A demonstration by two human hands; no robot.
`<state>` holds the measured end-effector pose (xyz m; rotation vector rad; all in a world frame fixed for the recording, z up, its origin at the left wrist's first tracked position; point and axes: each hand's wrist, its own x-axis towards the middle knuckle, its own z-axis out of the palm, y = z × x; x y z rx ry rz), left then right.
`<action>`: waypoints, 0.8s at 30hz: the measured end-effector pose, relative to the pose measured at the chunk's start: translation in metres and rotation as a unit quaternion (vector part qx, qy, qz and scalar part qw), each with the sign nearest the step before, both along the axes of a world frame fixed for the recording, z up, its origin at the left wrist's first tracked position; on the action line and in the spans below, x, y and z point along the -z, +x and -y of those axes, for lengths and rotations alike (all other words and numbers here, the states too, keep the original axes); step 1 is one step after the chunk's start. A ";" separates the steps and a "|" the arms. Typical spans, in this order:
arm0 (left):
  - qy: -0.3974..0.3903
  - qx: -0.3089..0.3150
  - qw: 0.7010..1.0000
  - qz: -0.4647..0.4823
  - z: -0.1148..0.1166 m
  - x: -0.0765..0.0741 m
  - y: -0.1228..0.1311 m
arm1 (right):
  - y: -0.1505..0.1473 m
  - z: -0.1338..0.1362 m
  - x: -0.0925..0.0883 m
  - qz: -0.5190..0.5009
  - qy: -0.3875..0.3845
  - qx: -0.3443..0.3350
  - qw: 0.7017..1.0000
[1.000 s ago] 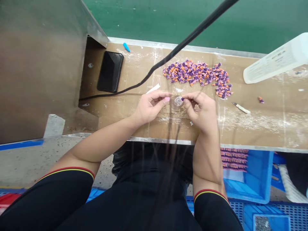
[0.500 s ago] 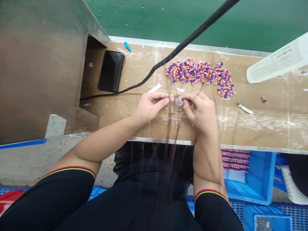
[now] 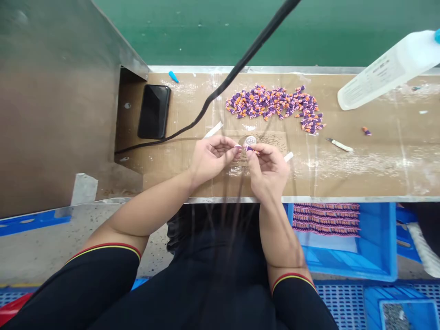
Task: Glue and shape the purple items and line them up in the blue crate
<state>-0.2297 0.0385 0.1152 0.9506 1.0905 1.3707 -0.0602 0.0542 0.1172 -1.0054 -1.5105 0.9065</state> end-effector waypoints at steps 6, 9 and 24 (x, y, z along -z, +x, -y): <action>-0.012 -0.008 0.999 -0.039 0.002 0.003 0.002 | -0.010 0.015 0.009 -0.020 -0.012 0.027 0.999; -0.024 -0.006 0.999 -0.037 0.003 0.002 0.001 | -0.013 0.016 0.015 -0.045 -0.005 0.043 0.998; -0.079 0.023 0.995 0.058 0.007 -0.006 0.001 | -0.023 0.024 0.024 -0.041 0.044 0.131 0.990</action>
